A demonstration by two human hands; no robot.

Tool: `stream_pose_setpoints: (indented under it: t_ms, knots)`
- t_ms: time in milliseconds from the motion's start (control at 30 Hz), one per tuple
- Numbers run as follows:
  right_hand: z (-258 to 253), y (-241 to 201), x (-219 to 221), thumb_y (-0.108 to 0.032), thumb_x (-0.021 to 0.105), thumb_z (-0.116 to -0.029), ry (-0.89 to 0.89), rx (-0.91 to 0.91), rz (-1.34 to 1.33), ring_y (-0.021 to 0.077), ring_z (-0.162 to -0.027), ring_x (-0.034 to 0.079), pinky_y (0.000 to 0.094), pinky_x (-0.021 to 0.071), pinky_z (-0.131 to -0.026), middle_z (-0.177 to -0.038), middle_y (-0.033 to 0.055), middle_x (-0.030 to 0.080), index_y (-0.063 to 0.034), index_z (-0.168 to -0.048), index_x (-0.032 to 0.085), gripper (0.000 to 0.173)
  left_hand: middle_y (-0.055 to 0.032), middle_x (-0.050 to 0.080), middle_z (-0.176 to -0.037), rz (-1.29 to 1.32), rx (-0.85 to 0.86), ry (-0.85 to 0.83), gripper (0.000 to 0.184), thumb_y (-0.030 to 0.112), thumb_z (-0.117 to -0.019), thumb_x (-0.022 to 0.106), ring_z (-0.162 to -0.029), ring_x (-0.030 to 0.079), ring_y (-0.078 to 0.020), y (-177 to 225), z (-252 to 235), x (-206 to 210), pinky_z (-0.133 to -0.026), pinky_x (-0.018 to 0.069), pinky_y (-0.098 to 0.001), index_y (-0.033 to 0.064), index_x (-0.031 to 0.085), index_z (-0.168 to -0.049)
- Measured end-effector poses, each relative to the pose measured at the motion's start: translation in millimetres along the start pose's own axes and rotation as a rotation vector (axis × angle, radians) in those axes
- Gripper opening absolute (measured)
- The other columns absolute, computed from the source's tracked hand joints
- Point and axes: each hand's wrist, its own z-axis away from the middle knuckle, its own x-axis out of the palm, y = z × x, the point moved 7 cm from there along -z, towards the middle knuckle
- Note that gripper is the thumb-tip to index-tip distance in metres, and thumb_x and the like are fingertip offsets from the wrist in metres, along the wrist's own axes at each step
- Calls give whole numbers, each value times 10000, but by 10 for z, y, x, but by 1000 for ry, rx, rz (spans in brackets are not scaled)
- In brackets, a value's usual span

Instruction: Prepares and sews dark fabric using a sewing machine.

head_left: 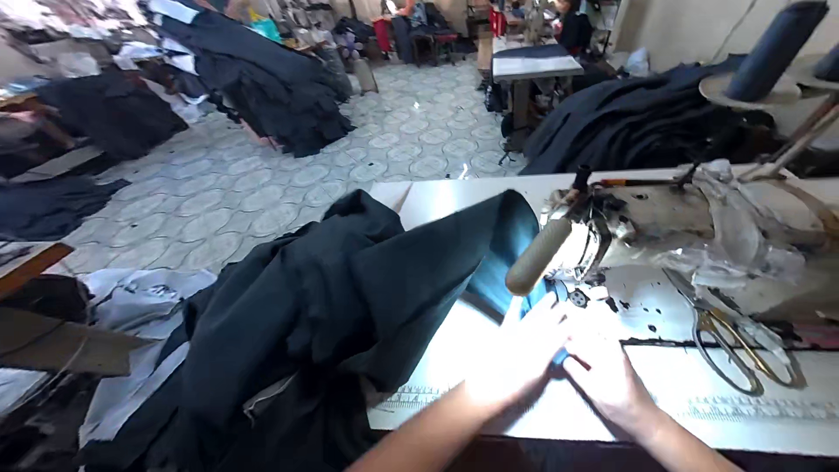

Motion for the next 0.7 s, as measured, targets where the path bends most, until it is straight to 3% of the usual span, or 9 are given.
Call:
stream_pose_setpoints:
  t_ms: [33,100,167,300,367,433,533,700]
  knots:
    - [-4,-16,-4,-192,630,-882,-41,56,-1,238,-937,720,495,515,-921,-927,102,763,-41,-883,791,220,-103,727,-1237,-9,-25,-97,291,61,-926,657,-1269,629,-330,-126,-33,31,-1139,328,-667,109,738,-1201]
    - [39,-25,27,-216,651,-912,-113,132,6,260,-986,717,532,499,-951,-990,103,768,-52,-963,802,228,-118,718,-1004,-111,-36,-291,156,98,-892,679,-1015,679,-325,-302,-54,67,-982,436,-565,86,744,-1034]
    - [108,13,79,-213,645,-935,-166,151,26,282,-1057,708,554,479,-996,-1059,109,766,-56,-1003,798,229,-147,695,-944,-152,-34,-386,181,123,-865,722,-886,675,-355,-336,-53,80,-828,480,-544,80,753,-1038]
    - [149,-26,82,-176,634,-906,-164,76,135,289,-1071,727,542,504,-980,-1084,116,775,-53,-1000,799,226,-162,688,-1084,-81,-38,-450,334,219,-844,752,-940,653,-389,-333,-27,139,-769,475,-543,186,760,-1176]
    - [197,-48,61,-174,616,-887,-131,63,176,279,-1048,734,521,532,-933,-1066,107,778,-72,-999,807,244,-139,663,-1292,23,-23,-458,365,272,-859,690,-1028,629,-387,-322,49,171,-798,452,-547,229,750,-1216]
    - [244,-54,27,-193,600,-880,-83,57,208,247,-1029,738,478,542,-906,-1042,79,784,-105,-977,815,252,-92,625,-1405,86,-18,-436,426,393,-880,588,-1061,611,-358,-310,130,184,-811,429,-532,260,731,-1258]
    - [236,-78,34,-216,592,-896,-82,5,232,233,-1027,738,459,542,-906,-1037,72,786,-113,-958,813,252,-89,635,-1404,139,-41,-408,567,668,-900,534,-1053,623,-333,-354,149,141,-807,444,-512,271,750,-1242]
    - [123,-83,37,-203,564,-901,-79,-91,256,198,-952,751,419,521,-922,-966,59,795,-117,-908,807,258,-110,678,-1307,160,-62,-384,489,606,-939,543,-1013,634,-326,-415,72,135,-792,448,-496,247,785,-1165]
